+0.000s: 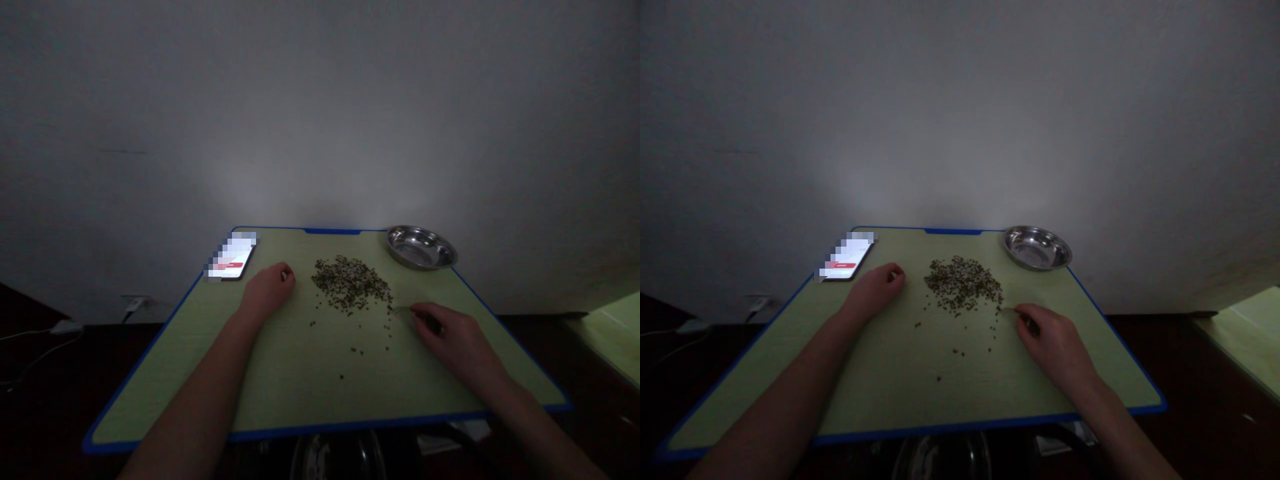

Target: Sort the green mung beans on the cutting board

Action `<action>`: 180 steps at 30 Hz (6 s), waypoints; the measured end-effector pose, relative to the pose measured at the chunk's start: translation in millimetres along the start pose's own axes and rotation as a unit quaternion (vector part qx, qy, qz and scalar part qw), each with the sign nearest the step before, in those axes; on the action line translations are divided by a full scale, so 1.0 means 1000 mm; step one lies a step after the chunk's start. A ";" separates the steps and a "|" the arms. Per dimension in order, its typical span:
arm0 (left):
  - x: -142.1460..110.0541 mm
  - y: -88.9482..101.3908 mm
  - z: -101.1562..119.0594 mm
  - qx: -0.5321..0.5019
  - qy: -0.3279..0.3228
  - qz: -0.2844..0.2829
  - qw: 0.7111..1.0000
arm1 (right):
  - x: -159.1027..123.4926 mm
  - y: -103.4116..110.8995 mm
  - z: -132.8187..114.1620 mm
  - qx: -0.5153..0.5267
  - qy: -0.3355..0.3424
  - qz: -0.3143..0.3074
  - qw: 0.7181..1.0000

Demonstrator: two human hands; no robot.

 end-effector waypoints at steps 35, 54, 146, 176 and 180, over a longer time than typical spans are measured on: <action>0.002 -0.002 -0.002 -0.008 -0.007 -0.003 1.000 | 0.024 -0.015 -0.021 0.015 0.037 -0.040 0.998; 0.001 -0.004 -0.002 -0.007 -0.007 -0.006 1.000 | 0.022 -0.019 -0.035 0.007 0.099 -0.063 0.993; 0.002 -0.004 0.000 0.014 -0.007 -0.015 1.000 | 0.048 -0.027 -0.017 0.069 0.057 -0.085 0.992; 0.001 -0.003 -0.001 0.011 -0.012 -0.012 1.000 | 0.045 -0.027 -0.021 0.120 0.074 -0.089 0.986; 0.001 -0.004 0.000 0.008 -0.012 -0.011 1.000 | 0.048 -0.027 -0.023 0.117 0.071 -0.089 0.987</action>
Point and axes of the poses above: each hand's wrist, its own x-axis towards the middle knuckle, its own y-axis out of the back of the hand, z = x × y, the point moved 1 cm from there along x, towards the middle knuckle, and after that the axes turned 13 degrees about y, right-handed, at the moved point
